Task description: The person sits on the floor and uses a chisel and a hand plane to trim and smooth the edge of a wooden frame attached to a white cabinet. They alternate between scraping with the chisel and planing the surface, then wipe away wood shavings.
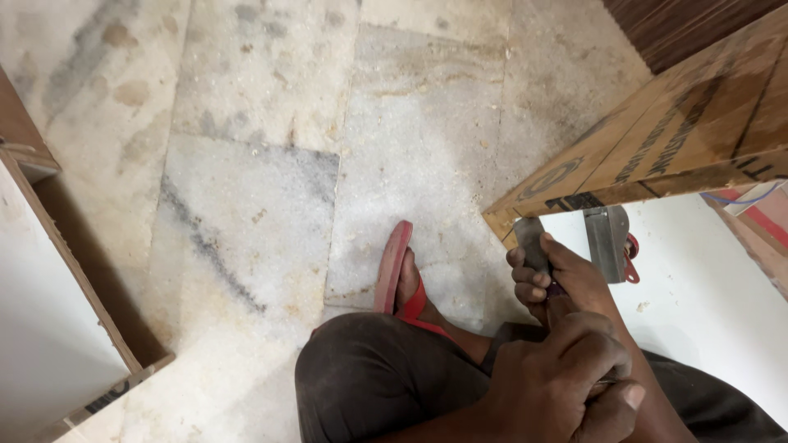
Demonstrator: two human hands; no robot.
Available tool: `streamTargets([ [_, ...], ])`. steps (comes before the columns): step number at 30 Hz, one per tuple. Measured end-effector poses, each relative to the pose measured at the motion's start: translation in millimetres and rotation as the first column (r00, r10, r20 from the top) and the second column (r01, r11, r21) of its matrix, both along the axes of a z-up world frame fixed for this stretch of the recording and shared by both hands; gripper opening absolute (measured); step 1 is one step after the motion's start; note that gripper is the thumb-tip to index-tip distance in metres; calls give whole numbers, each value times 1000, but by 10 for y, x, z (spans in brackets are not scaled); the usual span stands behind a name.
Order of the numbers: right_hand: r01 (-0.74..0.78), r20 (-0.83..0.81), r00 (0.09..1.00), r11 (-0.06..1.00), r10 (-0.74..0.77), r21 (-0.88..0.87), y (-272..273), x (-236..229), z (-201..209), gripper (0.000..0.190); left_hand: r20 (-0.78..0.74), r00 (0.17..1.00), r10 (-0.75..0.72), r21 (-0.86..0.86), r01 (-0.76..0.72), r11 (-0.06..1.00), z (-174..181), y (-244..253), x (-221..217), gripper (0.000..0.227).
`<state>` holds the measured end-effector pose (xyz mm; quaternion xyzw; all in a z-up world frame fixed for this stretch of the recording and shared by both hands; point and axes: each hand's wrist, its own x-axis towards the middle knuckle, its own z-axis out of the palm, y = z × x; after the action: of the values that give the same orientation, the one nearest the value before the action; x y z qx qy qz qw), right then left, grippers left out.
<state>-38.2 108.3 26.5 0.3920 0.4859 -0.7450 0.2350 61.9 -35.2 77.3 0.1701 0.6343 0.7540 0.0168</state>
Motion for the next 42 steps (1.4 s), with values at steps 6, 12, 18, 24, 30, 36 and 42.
streamTargets([
  [6,-36,-72,997,999,36,1,-56,-13,71,29,1,1000,0,0,0,1000,1,10,11,25],
  [12,9,-22,1000,1000,-9,-13,-141,-47,123,28,-104,990,96,-28,-99,995,48,-43,-64,22],
  [18,13,23,1000,1000,-14,14,-116,17,146,34,-53,998,41,-6,-41,999,27,-24,12,23],
  [24,-51,63,997,999,52,-13,-162,3,110,40,-30,997,66,-50,-68,996,0,-48,5,23],
  [30,-51,23,998,998,50,36,-128,21,67,42,-40,995,87,-86,-90,992,-12,-22,-40,22],
  [36,30,-54,998,997,-34,-76,-140,-18,54,28,-134,985,110,-113,-126,986,10,11,-64,21],
  [42,50,-32,998,998,-52,-49,-55,21,39,27,-80,996,49,-88,-56,995,-19,50,-28,22],
])
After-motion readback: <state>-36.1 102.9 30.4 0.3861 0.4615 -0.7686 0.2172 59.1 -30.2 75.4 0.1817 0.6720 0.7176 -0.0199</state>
